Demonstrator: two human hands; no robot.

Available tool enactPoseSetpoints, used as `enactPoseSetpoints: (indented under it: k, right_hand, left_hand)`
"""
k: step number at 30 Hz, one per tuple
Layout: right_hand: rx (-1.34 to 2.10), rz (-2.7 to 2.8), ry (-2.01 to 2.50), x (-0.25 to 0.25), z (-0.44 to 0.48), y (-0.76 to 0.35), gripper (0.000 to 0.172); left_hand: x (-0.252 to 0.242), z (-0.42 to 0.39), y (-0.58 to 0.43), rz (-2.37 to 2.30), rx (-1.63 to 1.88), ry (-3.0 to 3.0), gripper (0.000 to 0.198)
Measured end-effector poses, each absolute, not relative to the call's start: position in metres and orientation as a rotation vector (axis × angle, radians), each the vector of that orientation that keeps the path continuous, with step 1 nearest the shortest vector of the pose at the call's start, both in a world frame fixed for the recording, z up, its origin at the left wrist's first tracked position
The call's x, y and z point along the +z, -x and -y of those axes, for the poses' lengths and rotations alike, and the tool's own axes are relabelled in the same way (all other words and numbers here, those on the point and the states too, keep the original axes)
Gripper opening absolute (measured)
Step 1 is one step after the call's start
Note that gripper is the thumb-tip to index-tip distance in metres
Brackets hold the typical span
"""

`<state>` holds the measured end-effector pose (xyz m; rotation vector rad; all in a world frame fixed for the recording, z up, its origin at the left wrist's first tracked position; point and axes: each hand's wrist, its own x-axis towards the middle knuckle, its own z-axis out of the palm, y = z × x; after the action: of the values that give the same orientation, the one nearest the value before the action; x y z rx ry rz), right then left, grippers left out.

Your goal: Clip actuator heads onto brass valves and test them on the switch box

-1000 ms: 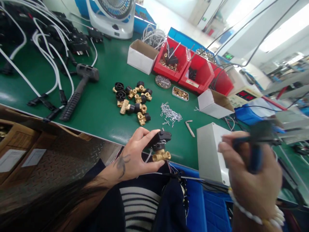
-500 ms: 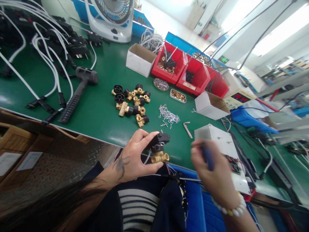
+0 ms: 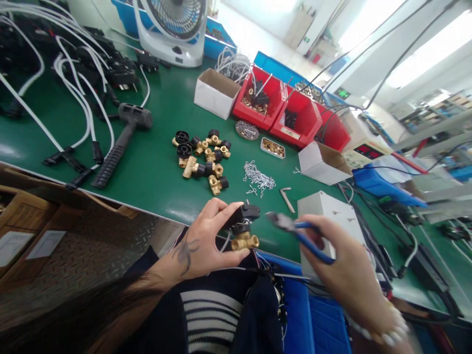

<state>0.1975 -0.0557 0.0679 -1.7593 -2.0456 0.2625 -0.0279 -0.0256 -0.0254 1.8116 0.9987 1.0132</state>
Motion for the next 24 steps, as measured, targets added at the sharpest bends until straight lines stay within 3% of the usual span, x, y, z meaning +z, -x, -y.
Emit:
enactPoseSetpoints:
  k: [4,9,14,20,24]
  right_hand:
    - [-0.072,1.531,1.631,0.065,0.057,-0.198,0.009]
    - [0.315,2.305,1.737,0.062,0.056,-0.199,0.008]
    - [-0.105,1.700,1.672,0.064,0.057,-0.200,0.010]
    - [0.315,2.275,1.779,0.059,0.052,-0.200,0.010]
    - [-0.007,1.779,1.703,0.059,0.057,-0.200,0.009]
  left_hand:
    - [-0.025,0.025,0.027,-0.990,1.023,-1.819,0.072]
    - [-0.026,0.025,0.027,-1.008,1.032,-1.815,0.071]
    - [-0.026,0.026,0.026,-0.990,1.031,-1.824,0.072]
    - [-0.024,0.025,0.026,-1.007,1.022,-1.838,0.069]
    - [-0.024,0.025,0.026,-0.987,1.028,-1.851,0.069]
